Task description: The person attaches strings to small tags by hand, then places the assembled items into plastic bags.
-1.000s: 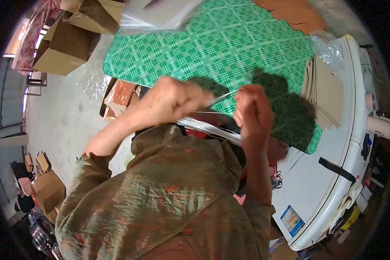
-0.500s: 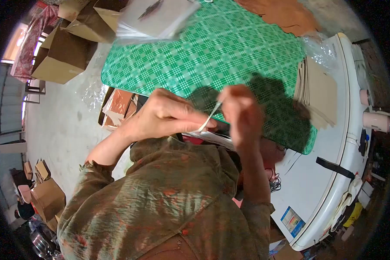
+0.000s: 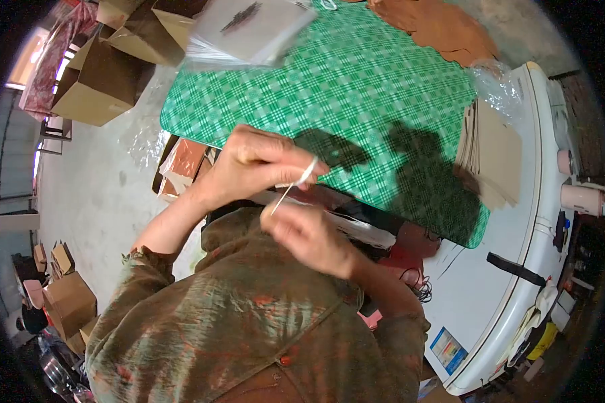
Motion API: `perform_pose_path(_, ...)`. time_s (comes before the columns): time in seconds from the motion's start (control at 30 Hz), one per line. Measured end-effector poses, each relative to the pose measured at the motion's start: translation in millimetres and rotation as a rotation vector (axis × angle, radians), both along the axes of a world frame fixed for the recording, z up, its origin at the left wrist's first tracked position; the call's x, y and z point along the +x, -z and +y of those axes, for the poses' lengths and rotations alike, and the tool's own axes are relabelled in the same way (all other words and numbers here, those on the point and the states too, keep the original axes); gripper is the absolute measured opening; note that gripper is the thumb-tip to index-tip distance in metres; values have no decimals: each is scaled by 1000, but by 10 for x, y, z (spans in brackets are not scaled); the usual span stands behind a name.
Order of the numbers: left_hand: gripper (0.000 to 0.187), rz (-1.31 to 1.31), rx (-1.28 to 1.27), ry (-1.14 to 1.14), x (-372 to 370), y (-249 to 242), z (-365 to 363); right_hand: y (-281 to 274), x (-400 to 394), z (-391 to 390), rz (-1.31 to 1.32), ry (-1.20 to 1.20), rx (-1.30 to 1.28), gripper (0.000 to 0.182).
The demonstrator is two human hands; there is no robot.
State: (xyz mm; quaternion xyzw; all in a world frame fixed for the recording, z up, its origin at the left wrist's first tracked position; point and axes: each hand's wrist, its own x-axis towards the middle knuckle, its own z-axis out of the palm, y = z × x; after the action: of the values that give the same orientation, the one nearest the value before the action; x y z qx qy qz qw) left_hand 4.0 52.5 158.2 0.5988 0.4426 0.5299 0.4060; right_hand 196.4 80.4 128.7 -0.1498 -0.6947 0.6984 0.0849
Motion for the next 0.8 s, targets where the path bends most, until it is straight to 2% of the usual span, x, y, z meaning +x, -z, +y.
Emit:
perform_pose_path(0.07,16,131,53,-49,-66,145,27,-484,70,12,94,-60,232,5)
perform_pose_path(0.1,16,130,-18,-30,-69,167,-6,-589,120,124,247,40,355,6)
perform_pose_path(0.13,16,120,23,3,-54,183,-9,-449,122,238,576,223,255,8)
perform_pose_path(0.2,15,97,114,60,18,196,-52,-378,114,423,322,466,16,8)
perform_pose_path(0.23,15,62,59,100,40,78,-67,-239,8,501,151,524,66,8)
perform_pose_path(0.3,15,102,132,13,21,127,-13,137,-59,305,-71,443,32,8)
perform_pose_path(0.33,14,124,168,-37,-2,147,17,287,-41,64,-123,302,-52,8)
perform_pose_path(0.37,14,32,-21,-23,-25,74,-1,120,-63,-43,-29,140,80,7)
perform_pose_path(0.4,14,101,28,-61,-52,156,16,-118,-76,-102,63,-18,204,8)
perform_pose_path(0.43,14,68,-8,-52,-45,214,-19,-239,-80,-73,287,55,342,9)
perform_pose_path(0.47,14,35,-40,-38,-41,242,-45,-349,12,36,236,112,267,8)
perform_pose_path(0.5,14,54,-17,-25,-39,233,-60,-386,107,242,186,220,86,4)
perform_pose_path(0.57,15,70,2,12,-20,130,-85,-244,40,498,127,441,-43,3)
perform_pose_path(0.6,15,65,26,-1,-17,135,-73,-87,-66,515,122,555,6,5)
perform_pose_path(0.63,15,62,49,-13,-22,160,-53,-128,-139,332,80,411,-37,8)
perform_pose_path(0.67,14,59,67,-28,-22,192,-43,107,-147,96,107,384,-34,5)
perform_pose_path(0.7,15,-34,33,-31,-20,221,-34,139,-77,43,-13,119,175,5)
perform_pose_path(0.73,15,-42,-12,-34,-43,241,-29,-4,-80,-56,-42,51,92,5)
perform_pose_path(0.8,15,-61,-110,-38,-81,294,-54,-318,24,-16,-9,49,84,8)
